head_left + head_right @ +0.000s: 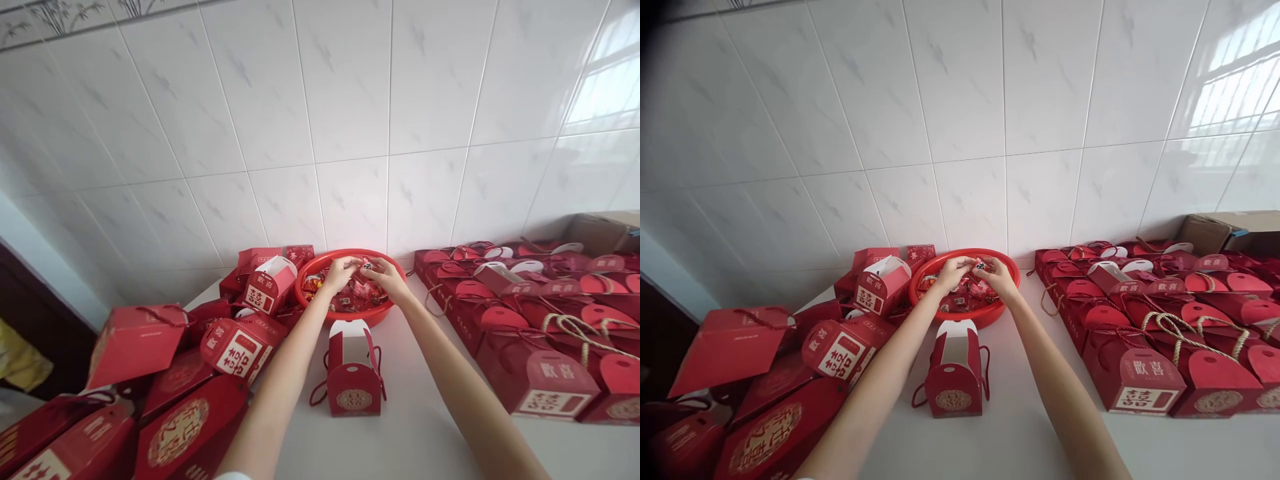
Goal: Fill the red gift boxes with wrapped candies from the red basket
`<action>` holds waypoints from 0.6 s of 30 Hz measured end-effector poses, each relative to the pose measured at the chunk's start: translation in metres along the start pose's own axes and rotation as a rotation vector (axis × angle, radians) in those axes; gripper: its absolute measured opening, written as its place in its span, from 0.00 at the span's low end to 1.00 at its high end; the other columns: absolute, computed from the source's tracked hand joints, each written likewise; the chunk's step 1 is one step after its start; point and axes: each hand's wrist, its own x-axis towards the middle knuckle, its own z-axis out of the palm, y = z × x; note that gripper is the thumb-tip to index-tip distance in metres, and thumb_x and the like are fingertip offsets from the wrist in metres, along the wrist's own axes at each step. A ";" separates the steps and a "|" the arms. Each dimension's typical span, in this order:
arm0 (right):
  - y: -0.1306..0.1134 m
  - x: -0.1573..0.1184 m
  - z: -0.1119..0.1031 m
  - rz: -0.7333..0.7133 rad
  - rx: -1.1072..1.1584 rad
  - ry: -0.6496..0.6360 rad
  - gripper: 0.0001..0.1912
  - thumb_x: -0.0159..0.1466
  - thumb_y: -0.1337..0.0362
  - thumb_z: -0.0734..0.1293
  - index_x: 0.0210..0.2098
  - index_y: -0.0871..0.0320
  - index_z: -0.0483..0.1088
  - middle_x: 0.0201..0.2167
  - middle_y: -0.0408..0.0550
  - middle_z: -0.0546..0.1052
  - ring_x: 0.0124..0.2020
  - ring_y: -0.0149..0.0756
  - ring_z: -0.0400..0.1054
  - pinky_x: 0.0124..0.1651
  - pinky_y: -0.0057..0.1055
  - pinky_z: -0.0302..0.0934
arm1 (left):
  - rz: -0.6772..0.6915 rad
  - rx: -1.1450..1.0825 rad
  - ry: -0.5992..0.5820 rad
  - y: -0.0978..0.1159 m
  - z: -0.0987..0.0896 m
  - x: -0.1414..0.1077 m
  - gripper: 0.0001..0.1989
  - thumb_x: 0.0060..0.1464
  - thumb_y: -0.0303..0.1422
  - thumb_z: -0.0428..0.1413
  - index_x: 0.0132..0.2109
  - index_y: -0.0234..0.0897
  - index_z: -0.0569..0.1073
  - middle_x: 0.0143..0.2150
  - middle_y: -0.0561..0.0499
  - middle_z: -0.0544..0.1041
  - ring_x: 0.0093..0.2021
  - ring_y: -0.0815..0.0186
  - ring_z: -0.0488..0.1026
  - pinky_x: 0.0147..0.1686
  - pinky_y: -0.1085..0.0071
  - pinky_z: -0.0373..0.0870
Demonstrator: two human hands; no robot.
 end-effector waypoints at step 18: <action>-0.009 -0.003 -0.002 0.053 0.231 0.049 0.12 0.44 0.63 0.73 0.28 0.56 0.70 0.25 0.43 0.79 0.28 0.35 0.73 0.36 0.31 0.68 | -0.135 0.391 -0.480 0.000 -0.014 -0.032 0.14 0.42 0.25 0.63 0.40 0.36 0.83 0.39 0.47 0.84 0.41 0.56 0.79 0.40 0.69 0.73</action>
